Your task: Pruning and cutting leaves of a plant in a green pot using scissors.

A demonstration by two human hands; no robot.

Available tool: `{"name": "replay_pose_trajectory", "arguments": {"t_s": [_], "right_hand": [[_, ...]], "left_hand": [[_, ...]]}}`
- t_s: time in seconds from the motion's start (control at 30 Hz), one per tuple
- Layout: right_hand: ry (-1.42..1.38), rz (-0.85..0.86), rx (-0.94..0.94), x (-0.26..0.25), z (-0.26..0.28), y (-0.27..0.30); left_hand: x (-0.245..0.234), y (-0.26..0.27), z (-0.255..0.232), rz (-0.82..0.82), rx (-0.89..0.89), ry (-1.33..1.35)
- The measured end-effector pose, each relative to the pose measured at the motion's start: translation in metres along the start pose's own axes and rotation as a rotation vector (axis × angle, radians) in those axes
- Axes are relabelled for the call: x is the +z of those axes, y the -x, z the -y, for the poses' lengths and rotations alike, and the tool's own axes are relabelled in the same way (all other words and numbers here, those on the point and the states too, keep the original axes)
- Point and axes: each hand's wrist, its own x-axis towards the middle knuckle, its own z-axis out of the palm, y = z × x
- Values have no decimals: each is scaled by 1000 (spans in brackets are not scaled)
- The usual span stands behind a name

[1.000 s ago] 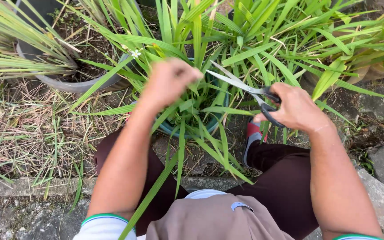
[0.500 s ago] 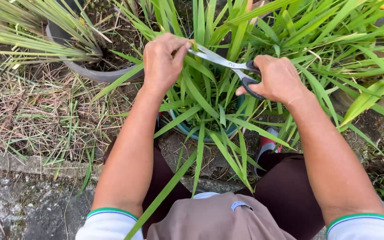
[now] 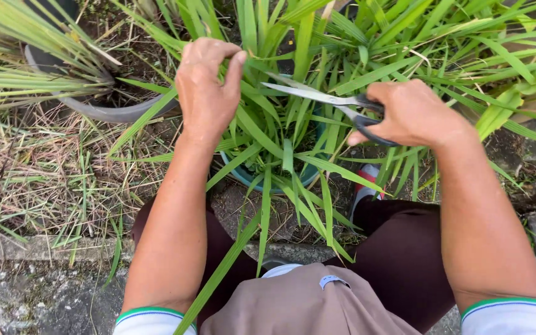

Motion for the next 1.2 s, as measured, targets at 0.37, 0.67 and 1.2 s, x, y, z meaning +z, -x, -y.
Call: {"name": "replay_pose_trajectory", "arguments": {"t_s": [0.37,0.67,1.2], "right_hand": [[-54,210,320,65,-91,-22],[-25,59,217,85,-93,-47],[-429,-118,316,52,-118,-3]], "left_hand": [[8,3,-7,13,-52,43],[-2,4,-2,5,-55,21],[-16,12,49,-319,-555,582]]}}
